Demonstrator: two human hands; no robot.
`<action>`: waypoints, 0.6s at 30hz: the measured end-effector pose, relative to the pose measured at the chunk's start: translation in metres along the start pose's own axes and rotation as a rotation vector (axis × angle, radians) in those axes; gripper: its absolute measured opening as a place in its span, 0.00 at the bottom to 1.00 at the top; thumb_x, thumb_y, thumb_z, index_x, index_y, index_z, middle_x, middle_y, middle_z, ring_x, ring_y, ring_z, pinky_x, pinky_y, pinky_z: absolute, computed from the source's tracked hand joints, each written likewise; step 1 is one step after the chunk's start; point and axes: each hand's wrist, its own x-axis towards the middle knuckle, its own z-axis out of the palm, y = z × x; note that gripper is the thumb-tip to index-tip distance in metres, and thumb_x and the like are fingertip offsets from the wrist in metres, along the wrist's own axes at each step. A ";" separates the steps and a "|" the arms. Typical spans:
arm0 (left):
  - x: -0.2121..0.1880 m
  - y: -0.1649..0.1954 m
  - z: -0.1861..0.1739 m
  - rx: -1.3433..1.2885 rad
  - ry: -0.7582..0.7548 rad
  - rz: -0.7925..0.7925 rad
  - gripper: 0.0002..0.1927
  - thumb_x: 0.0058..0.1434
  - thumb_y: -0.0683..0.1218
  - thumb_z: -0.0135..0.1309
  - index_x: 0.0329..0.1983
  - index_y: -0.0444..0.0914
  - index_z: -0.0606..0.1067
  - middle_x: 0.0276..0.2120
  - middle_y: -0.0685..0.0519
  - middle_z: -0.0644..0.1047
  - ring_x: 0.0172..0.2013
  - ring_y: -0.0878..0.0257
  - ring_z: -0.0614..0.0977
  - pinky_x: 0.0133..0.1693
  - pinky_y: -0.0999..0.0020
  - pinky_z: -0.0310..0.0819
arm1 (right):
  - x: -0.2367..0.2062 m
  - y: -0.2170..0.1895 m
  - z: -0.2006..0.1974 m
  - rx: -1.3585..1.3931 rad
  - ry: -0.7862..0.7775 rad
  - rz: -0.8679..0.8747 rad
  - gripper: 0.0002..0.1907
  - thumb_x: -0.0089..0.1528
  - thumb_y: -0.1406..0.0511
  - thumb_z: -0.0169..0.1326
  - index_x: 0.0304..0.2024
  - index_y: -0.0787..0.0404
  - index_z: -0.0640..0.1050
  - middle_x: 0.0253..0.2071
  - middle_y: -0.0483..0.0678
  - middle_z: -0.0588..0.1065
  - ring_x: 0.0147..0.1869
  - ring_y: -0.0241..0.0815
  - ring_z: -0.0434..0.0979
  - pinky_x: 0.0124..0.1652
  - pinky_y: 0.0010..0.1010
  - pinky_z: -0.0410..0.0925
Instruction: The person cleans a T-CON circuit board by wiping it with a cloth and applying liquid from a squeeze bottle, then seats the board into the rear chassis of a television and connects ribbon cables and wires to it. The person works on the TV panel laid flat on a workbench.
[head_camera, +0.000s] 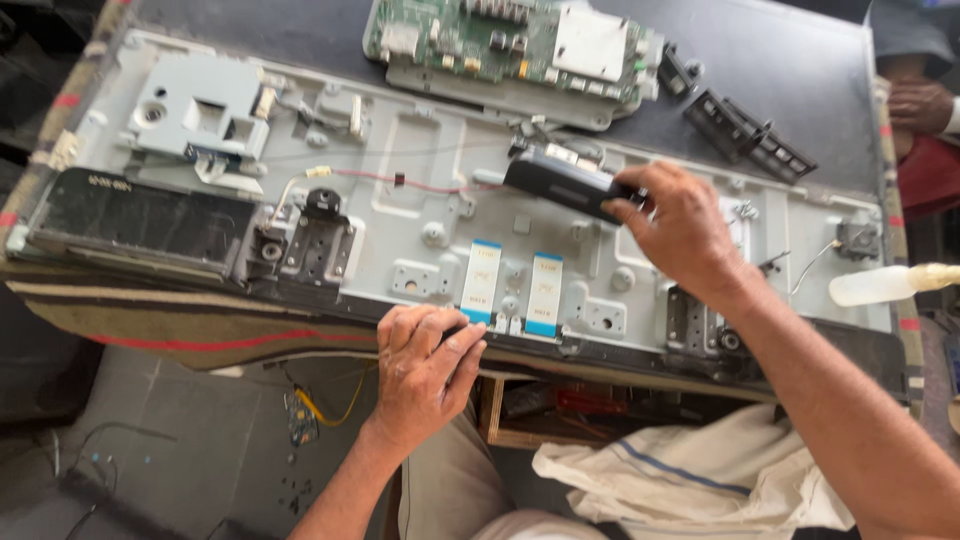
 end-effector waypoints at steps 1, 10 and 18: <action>0.001 0.001 0.000 -0.002 0.007 0.005 0.10 0.61 0.44 0.62 0.46 0.41 0.81 0.44 0.55 0.78 0.50 0.56 0.76 0.55 0.54 0.64 | -0.001 0.000 -0.001 0.020 0.010 0.002 0.17 0.63 0.63 0.63 0.52 0.63 0.80 0.44 0.53 0.78 0.34 0.45 0.79 0.37 0.35 0.74; 0.000 0.004 -0.001 0.013 0.003 0.000 0.10 0.59 0.44 0.62 0.44 0.40 0.80 0.44 0.54 0.78 0.51 0.54 0.76 0.56 0.52 0.64 | -0.018 -0.001 -0.011 0.055 0.115 -0.056 0.15 0.63 0.64 0.62 0.50 0.65 0.80 0.44 0.52 0.78 0.34 0.43 0.79 0.35 0.35 0.72; 0.003 0.007 -0.004 -0.136 0.091 0.083 0.10 0.60 0.39 0.60 0.45 0.38 0.78 0.45 0.51 0.77 0.50 0.50 0.78 0.57 0.48 0.69 | -0.068 0.052 -0.058 0.066 0.356 0.026 0.05 0.69 0.68 0.60 0.44 0.64 0.83 0.38 0.49 0.80 0.38 0.37 0.79 0.35 0.26 0.70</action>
